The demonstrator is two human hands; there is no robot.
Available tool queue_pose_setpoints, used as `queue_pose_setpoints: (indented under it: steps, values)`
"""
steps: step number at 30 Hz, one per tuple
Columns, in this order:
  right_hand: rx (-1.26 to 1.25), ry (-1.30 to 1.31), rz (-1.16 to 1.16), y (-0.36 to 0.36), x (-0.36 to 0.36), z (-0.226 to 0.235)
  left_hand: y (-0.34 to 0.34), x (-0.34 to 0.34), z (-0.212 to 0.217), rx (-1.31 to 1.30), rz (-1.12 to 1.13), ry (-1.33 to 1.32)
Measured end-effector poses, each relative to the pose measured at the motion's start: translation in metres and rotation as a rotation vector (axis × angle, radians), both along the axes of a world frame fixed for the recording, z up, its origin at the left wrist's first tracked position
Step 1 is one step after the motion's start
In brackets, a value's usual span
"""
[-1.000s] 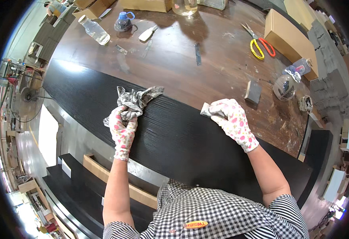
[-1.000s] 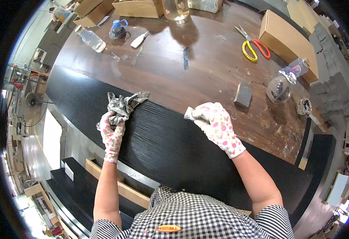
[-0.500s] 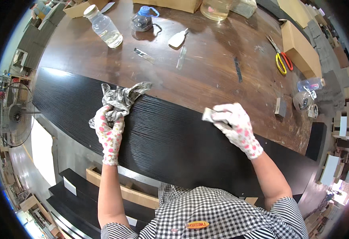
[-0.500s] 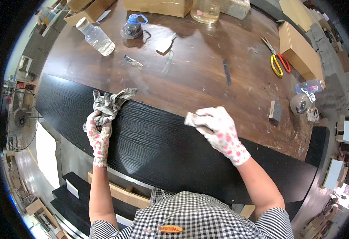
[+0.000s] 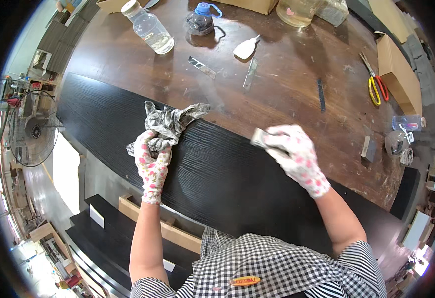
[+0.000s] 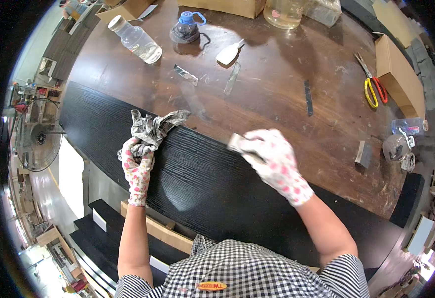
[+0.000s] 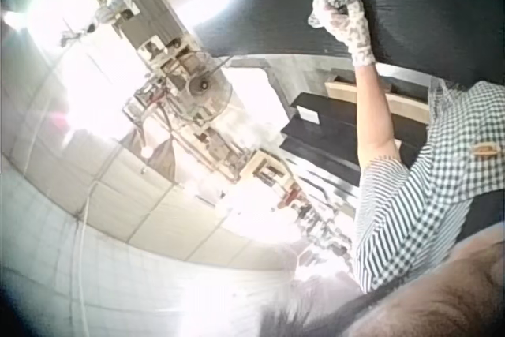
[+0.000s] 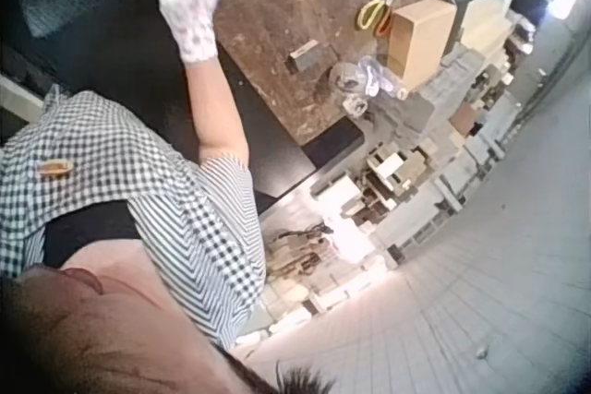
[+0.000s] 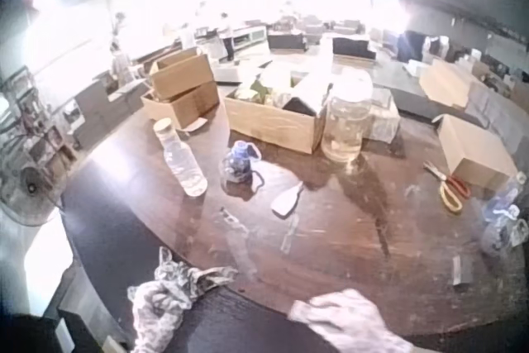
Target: The person is cleaning and polishing long black wooden furniture components using a cloth and liquid.
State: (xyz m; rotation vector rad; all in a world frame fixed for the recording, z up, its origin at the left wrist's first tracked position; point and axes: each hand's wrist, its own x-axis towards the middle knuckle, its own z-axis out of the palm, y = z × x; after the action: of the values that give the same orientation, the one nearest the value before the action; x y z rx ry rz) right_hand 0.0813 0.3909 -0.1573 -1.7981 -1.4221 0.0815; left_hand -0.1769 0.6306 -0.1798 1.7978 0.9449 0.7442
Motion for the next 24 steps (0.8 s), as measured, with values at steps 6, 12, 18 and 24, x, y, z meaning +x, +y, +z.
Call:
queue_pose_setpoints:
  steps: [6, 12, 18, 24]
  values:
    - [0.020, 0.116, -0.050, 0.024, -0.008, 0.004, -0.004, 0.006, 0.006, -0.097, 0.028, -0.062]
    - [-0.003, 0.146, 0.003, 0.042, -0.002, -0.002, -0.003, 0.004, 0.006, -0.255, 0.065, -0.213]
    - [-0.059, 0.147, 0.020, 0.019, -0.008, 0.013, -0.005, -0.006, 0.021, -0.394, 0.086, -0.222]
    - [-0.055, 0.077, 0.108, 0.127, -0.034, 0.010, 0.032, -0.019, 0.019, 0.092, -0.634, -0.022]
